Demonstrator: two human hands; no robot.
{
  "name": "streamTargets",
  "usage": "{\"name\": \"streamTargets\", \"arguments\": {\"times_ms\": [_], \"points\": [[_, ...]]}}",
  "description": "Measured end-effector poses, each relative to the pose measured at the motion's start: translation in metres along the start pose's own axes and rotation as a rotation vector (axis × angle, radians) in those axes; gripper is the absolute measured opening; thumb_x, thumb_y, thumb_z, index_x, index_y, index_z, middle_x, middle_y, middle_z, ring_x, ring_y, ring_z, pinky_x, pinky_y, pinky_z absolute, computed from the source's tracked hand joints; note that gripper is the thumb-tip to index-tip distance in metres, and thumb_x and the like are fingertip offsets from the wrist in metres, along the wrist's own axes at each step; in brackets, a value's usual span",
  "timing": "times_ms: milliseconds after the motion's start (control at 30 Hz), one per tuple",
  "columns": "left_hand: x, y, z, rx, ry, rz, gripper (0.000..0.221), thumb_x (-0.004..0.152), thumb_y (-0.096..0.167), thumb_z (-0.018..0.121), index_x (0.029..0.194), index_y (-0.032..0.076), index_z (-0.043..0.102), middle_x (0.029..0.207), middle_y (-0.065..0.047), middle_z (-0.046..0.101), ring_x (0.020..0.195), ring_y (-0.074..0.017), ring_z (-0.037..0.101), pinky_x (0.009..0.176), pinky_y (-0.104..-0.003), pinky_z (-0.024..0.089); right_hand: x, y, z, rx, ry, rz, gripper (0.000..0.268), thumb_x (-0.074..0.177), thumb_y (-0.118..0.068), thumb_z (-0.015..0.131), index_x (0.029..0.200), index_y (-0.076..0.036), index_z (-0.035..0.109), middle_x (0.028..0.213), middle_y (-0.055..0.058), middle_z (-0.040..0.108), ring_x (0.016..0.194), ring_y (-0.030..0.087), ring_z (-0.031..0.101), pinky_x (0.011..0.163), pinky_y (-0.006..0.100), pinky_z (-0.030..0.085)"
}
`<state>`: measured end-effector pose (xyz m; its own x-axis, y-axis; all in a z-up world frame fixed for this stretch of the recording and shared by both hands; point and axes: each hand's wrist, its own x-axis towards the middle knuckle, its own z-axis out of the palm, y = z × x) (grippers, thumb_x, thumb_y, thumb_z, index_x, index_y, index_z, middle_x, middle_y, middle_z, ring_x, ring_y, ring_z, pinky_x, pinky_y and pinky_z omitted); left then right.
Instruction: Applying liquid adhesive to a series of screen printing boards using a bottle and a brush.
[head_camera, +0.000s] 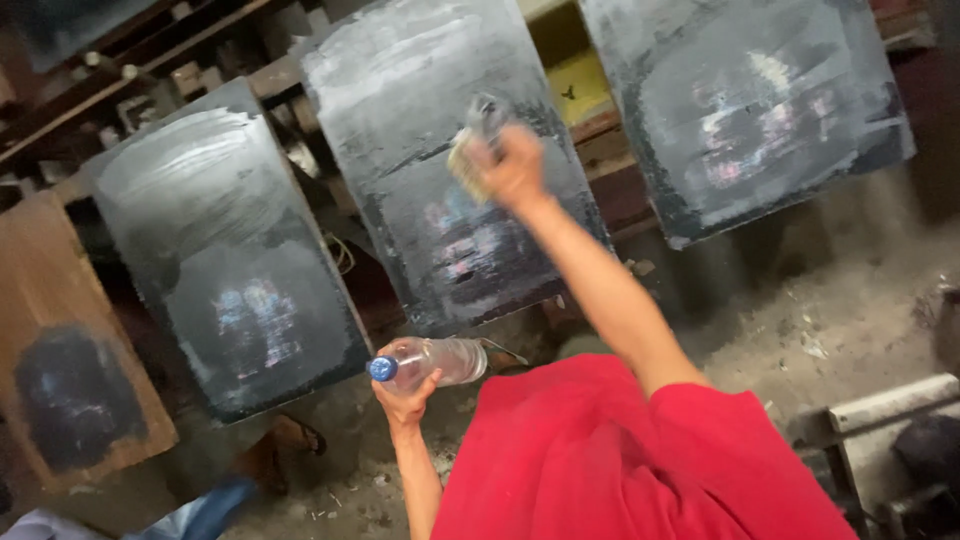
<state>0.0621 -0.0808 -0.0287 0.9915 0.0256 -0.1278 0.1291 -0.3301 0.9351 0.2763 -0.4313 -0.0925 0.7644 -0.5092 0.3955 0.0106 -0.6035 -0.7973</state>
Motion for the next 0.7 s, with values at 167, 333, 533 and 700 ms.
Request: {"name": "streamTargets", "arguments": {"times_ms": [167, 333, 533, 700], "points": [[0.015, 0.030, 0.024, 0.031, -0.111, 0.091, 0.060, 0.062, 0.022, 0.092, 0.114, 0.007, 0.066, 0.112, -0.006, 0.067, 0.105, -0.0236, 0.066, 0.095, -0.038, 0.053, 0.062, 0.028, -0.106, 0.009, 0.034, 0.013, 0.045, 0.092, -0.044, 0.080, 0.072, -0.007, 0.063, 0.063, 0.004, 0.061, 0.057, 0.021, 0.059, 0.052, 0.041, 0.040], [0.028, 0.034, 0.032, 0.043, -0.215, 0.162, 0.072, 0.046, 0.027, 0.104, 0.103, -0.002, 0.071, 0.103, -0.018, 0.073, 0.097, -0.0275, 0.069, 0.092, -0.042, 0.052, -0.070, 0.061, -0.158, -0.152, -0.256, -0.561, 0.020, 0.103, -0.018, 0.058, 0.113, -0.011, 0.074, 0.112, 0.012, 0.074, 0.097, 0.032, 0.072, 0.070, 0.043, 0.058], [0.035, 0.031, 0.022, -0.094, -0.239, 0.247, 0.075, 0.056, 0.045, 0.098, 0.107, 0.003, 0.063, 0.116, -0.020, 0.071, 0.109, -0.0302, 0.064, 0.094, -0.042, 0.046, -0.079, -0.002, -0.256, 0.200, -0.578, -0.369, 0.019, 0.093, -0.024, 0.068, 0.103, -0.009, 0.075, 0.097, 0.011, 0.074, 0.089, 0.034, 0.072, 0.078, 0.038, 0.059], [0.015, 0.028, -0.002, -0.278, -0.128, 0.217, 0.082, 0.050, 0.037, 0.099, 0.113, -0.001, 0.064, 0.116, -0.022, 0.068, 0.106, -0.0280, 0.064, 0.094, -0.039, 0.048, 0.036, -0.025, -0.127, 0.184, -0.647, -0.447, 0.012, 0.089, -0.010, 0.077, 0.089, -0.009, 0.064, 0.078, 0.009, 0.064, 0.074, 0.033, 0.066, 0.070, 0.042, 0.054]]}}
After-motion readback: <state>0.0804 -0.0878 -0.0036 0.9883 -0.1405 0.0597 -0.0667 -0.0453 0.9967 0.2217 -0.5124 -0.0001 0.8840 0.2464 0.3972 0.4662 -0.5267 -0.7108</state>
